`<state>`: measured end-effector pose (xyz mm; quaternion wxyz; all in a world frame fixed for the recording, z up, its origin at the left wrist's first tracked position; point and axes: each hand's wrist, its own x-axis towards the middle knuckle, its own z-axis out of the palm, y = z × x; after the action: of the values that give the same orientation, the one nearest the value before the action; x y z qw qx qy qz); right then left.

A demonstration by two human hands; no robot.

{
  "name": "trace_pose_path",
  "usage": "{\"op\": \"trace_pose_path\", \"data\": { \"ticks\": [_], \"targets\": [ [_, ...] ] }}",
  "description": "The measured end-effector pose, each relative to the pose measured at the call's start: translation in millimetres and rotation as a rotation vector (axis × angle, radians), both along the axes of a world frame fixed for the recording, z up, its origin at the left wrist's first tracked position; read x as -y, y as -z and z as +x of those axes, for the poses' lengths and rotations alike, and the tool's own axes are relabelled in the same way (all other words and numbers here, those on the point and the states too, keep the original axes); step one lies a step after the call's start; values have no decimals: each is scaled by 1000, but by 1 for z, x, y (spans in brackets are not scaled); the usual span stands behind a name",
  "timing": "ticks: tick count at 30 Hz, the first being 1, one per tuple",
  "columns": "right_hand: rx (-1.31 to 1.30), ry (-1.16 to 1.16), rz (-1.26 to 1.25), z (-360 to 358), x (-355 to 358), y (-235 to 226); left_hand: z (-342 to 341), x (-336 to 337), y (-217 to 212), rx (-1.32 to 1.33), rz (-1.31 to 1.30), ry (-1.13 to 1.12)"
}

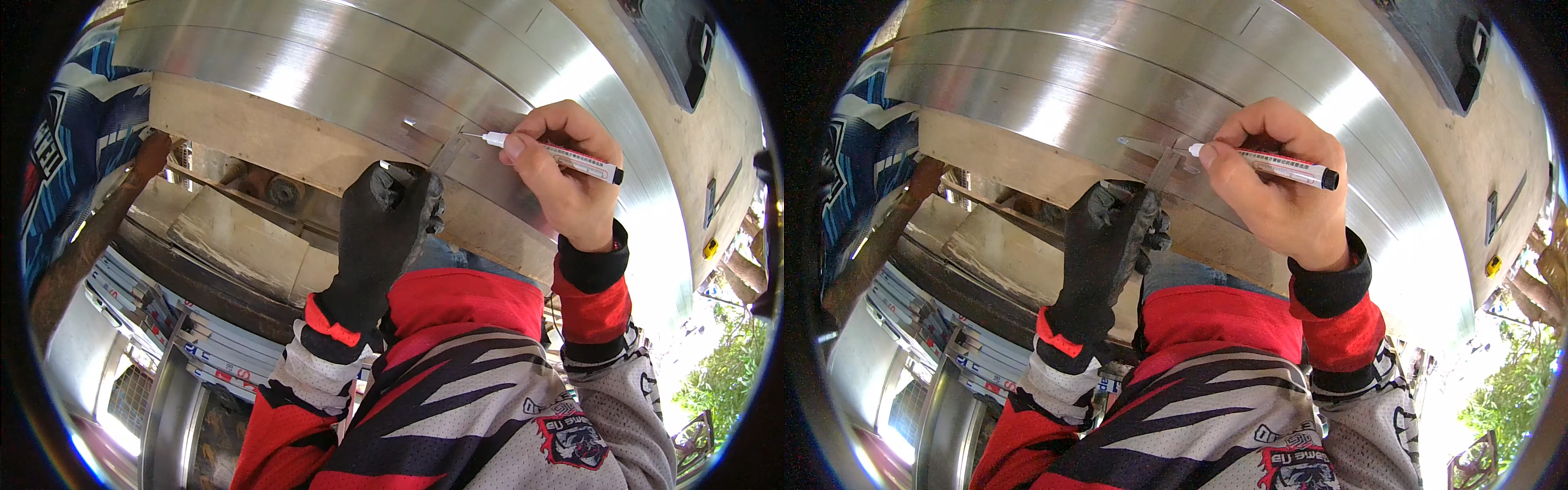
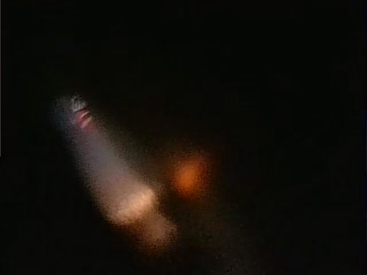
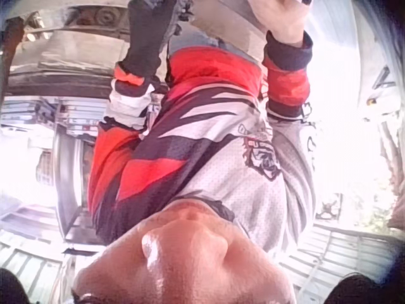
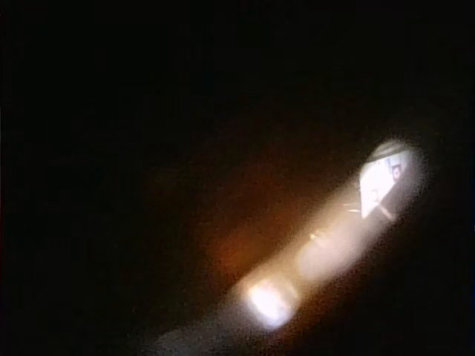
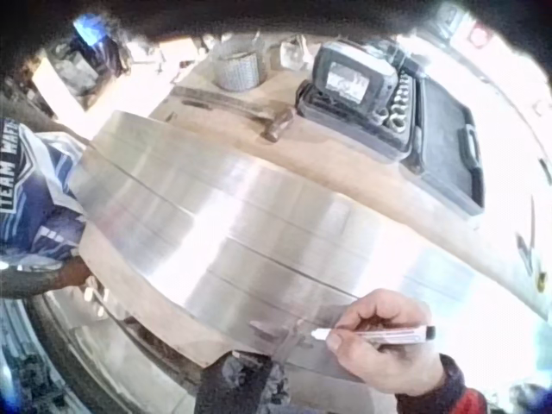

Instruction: The person measures and marks a curved metal sheet on a workbench using a tape measure, caliper, and marker. They repeatedly position the caliper and draw lines along the sheet while another person assists by holding the sheet steady.

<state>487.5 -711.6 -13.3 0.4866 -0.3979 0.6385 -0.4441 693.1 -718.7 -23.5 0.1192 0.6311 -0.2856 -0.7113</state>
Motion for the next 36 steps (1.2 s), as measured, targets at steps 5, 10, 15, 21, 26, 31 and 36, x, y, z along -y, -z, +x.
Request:
{"op": "trace_pose_path", "data": {
  "ticks": [5,10,15,21,26,31,36],
  "targets": [
    [-69,-32,-17,2,2,0,-3,1,-5,8,-5,-22],
    [-70,-50,-13,2,4,1,-8,5,-12,33,-17,-39],
    [-95,-70,-27,1,6,0,-8,6,-13,48,-29,-2],
    [-132,-70,-7,1,7,-3,-8,6,-14,28,-6,-25],
    [-144,-102,-22,-3,5,-5,-8,5,-13,33,4,-37],
    [-128,-84,4,-2,5,-7,-8,7,-14,51,8,-9],
    [-138,-118,6,-2,8,-9,-9,6,-15,35,37,-50]
  ]
}}
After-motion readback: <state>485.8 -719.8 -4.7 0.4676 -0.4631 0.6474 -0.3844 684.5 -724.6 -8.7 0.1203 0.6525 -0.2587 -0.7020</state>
